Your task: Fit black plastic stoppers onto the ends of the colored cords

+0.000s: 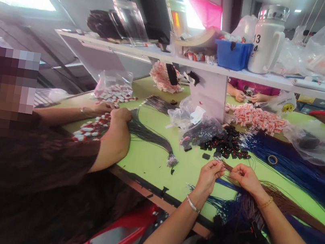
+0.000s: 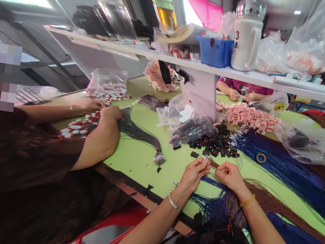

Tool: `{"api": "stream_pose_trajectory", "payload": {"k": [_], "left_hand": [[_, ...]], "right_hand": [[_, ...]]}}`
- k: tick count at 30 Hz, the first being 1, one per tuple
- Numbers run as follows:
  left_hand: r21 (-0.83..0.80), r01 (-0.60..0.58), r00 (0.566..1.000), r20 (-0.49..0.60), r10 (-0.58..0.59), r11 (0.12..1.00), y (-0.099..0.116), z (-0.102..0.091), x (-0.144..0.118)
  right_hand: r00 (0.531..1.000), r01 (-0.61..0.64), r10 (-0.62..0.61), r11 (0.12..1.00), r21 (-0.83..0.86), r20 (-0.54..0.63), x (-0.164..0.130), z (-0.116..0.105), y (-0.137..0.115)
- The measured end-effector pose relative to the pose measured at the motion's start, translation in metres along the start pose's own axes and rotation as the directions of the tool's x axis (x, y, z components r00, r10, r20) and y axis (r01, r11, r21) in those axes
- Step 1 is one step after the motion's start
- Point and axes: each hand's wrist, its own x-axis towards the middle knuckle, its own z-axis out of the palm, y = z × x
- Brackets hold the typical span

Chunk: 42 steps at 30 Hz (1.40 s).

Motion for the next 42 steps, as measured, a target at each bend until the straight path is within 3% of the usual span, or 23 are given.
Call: {"api": "stream_pose_trajectory", "payload": {"k": [10, 22, 30, 33, 38, 42], "left_hand": [[0.038, 0.029, 0.999, 0.041, -0.030, 0.999, 0.003, 0.001, -0.002], [0.077, -0.046, 0.989, 0.142, 0.035, 0.996, 0.002, 0.004, -0.003], [0.137, -0.145, 0.988, 0.069, 0.136, 0.980, 0.004, 0.002, -0.004], [0.210, -0.200, 0.979, 0.015, 0.202, 0.957, 0.004, 0.000, -0.003], [0.214, -0.191, 0.979, -0.025, 0.201, 0.958, 0.004, -0.003, 0.000], [0.229, -0.209, 0.977, 0.008, 0.213, 0.951, 0.006, -0.002, -0.003]], "right_hand": [[0.995, 0.060, -0.058, 0.998, -0.030, 0.086, -0.004, -0.005, -0.008], [0.995, 0.075, -0.072, 0.996, -0.051, 0.064, -0.003, -0.005, -0.003], [0.993, 0.105, -0.097, 0.985, -0.134, 0.061, -0.002, -0.011, -0.010], [0.991, 0.092, -0.075, 0.984, -0.152, 0.114, 0.000, -0.018, -0.012], [0.972, 0.082, -0.052, 0.988, -0.127, 0.228, -0.001, -0.019, -0.012], [0.963, 0.170, -0.105, 0.950, -0.260, 0.247, -0.005, -0.011, -0.020]]}}
